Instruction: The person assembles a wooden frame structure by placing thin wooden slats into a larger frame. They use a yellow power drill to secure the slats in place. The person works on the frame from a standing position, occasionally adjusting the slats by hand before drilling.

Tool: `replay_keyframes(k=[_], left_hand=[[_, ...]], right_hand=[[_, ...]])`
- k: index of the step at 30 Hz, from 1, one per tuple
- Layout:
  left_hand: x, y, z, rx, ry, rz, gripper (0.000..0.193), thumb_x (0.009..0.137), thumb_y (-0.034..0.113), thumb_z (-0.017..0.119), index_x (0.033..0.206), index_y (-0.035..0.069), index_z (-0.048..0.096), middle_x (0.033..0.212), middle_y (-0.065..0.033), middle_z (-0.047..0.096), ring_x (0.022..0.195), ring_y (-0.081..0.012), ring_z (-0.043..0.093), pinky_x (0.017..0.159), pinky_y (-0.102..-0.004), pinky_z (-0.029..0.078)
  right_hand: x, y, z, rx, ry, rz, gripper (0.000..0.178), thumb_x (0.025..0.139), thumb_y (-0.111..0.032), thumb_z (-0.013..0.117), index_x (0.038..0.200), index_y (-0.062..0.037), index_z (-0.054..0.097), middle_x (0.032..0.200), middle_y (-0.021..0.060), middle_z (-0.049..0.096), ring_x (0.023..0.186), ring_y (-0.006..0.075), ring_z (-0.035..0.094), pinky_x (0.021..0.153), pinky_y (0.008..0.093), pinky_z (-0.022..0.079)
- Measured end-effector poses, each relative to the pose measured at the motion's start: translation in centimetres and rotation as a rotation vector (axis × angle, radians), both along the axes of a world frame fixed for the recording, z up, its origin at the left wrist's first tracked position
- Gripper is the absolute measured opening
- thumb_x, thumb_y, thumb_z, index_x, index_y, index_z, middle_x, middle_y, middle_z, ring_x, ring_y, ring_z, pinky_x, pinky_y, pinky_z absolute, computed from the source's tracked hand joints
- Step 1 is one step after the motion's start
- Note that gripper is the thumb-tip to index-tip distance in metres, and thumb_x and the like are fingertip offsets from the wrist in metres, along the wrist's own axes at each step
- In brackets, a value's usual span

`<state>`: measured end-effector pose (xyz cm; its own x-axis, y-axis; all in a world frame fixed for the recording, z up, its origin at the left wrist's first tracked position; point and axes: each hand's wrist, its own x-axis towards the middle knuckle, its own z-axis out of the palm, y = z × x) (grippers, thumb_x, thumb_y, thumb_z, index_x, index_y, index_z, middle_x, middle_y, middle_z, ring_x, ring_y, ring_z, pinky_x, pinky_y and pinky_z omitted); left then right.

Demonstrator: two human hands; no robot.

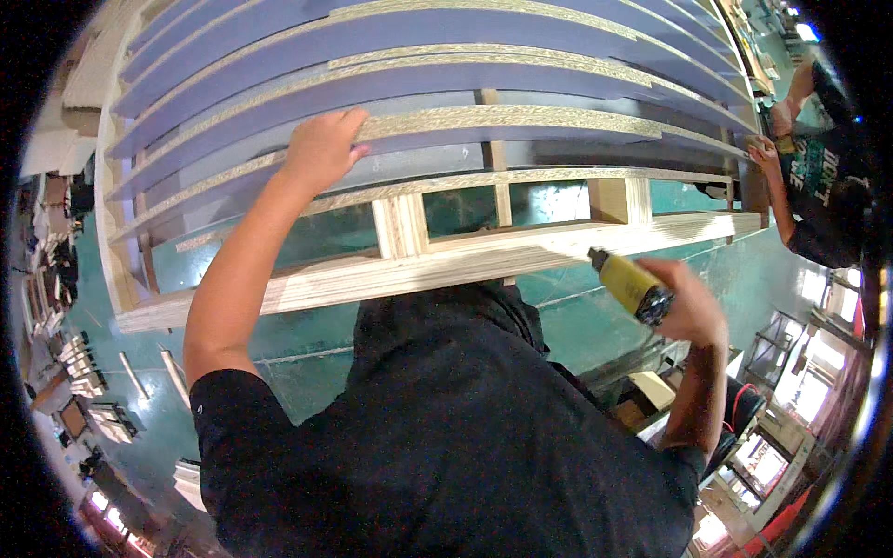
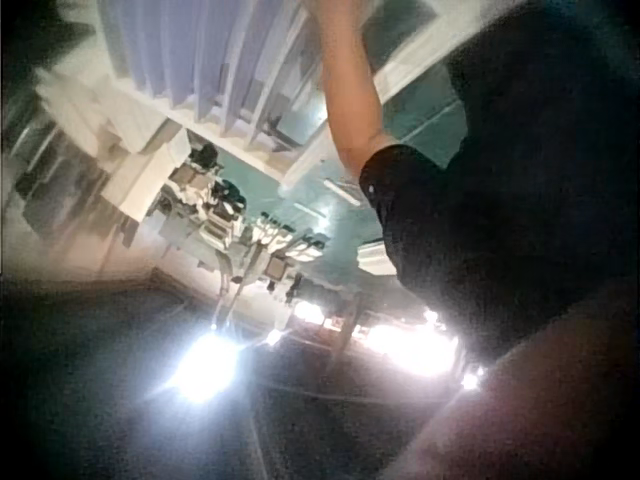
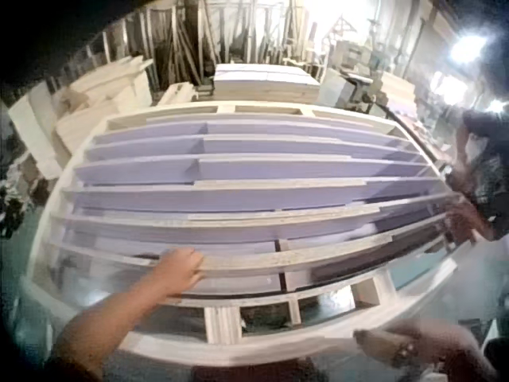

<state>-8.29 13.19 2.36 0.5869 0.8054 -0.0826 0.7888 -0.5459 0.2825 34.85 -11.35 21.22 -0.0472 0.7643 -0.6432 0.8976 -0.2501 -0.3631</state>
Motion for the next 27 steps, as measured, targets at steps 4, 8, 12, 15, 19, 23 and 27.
replay_keyframes(k=[4,8,12,15,19,23,27], left_hand=[[-0.3,1.0,0.0,-0.091,0.004,-0.013,0.039,0.083,0.029,0.082,0.108,0.006,0.063,0.102,-0.0209,0.072,0.098,-0.0433,0.069,0.081,-0.0545,0.054],[-0.4,1.4,-1.0,0.005,-0.102,-0.084,0.023,0.083,0.017,0.077,0.099,0.004,0.066,0.090,-0.0207,0.072,0.088,-0.0427,0.071,0.072,-0.0535,0.056],[-0.2,1.3,0.4,-0.072,-0.039,-0.048,0.022,0.084,0.013,0.074,0.103,0.005,0.067,0.095,-0.0200,0.073,0.092,-0.0419,0.072,0.076,-0.0528,0.058],[-0.7,1.3,0.1,-0.084,-0.064,-0.037,0.024,0.083,0.013,0.074,0.105,0.006,0.066,0.097,-0.0191,0.073,0.095,-0.0422,0.071,0.077,-0.0537,0.057],[-0.7,1.1,-0.3,-0.039,-0.100,-0.060,0.019,0.086,0.007,0.068,0.105,0.006,0.069,0.099,-0.0175,0.074,0.095,-0.0396,0.072,0.077,-0.0505,0.059],[-0.9,1.2,-0.8,-0.032,-0.112,-0.049,0.018,0.087,0.008,0.067,0.105,0.006,0.069,0.100,-0.0170,0.074,0.095,-0.0395,0.072,0.077,-0.0508,0.059],[-0.6,1.3,-1.0,-0.025,-0.123,-0.034,0.017,0.087,0.008,0.067,0.103,0.007,0.069,0.099,-0.0172,0.074,0.095,-0.0401,0.072,0.077,-0.0512,0.058]], right_hand=[[-4.0,8.5,3.1,0.194,-0.063,0.319,0.072,0.070,-0.015,0.087,0.136,-0.0058,0.062,0.128,0.0196,0.065,0.121,0.0336,0.063,0.103,0.0392,0.049],[-11.1,18.9,1.2,0.162,-0.076,0.404,0.073,0.071,-0.020,0.089,0.136,-0.0054,0.060,0.124,0.0195,0.066,0.115,0.0335,0.065,0.101,0.0389,0.050],[-16.7,24.7,-2.4,0.060,-0.049,0.354,0.064,0.075,-0.024,0.085,0.130,-0.0013,0.060,0.104,0.0158,0.073,0.096,0.0305,0.071,0.087,0.0376,0.056],[-20.3,25.9,-2.4,-0.087,-0.107,0.345,0.063,0.076,-0.023,0.083,0.131,-0.0020,0.059,0.099,0.0159,0.075,0.092,0.0240,0.072,0.084,0.0358,0.056],[-20.6,26.6,-3.7,-0.133,-0.109,0.337,0.074,0.076,-0.027,0.084,0.139,-0.0022,0.052,0.107,0.0162,0.074,0.097,0.0232,0.071,0.088,0.0347,0.055],[-20.5,27.4,-4.3,-0.105,-0.104,0.405,0.079,0.077,-0.028,0.084,0.142,-0.0003,0.049,0.113,0.0162,0.073,0.102,0.0265,0.070,0.093,0.0339,0.054],[-20.2,27.6,-4.3,-0.053,-0.117,0.462,0.083,0.077,-0.032,0.087,0.144,-0.0011,0.048,0.114,0.0172,0.073,0.104,0.0277,0.070,0.095,0.0351,0.054]])
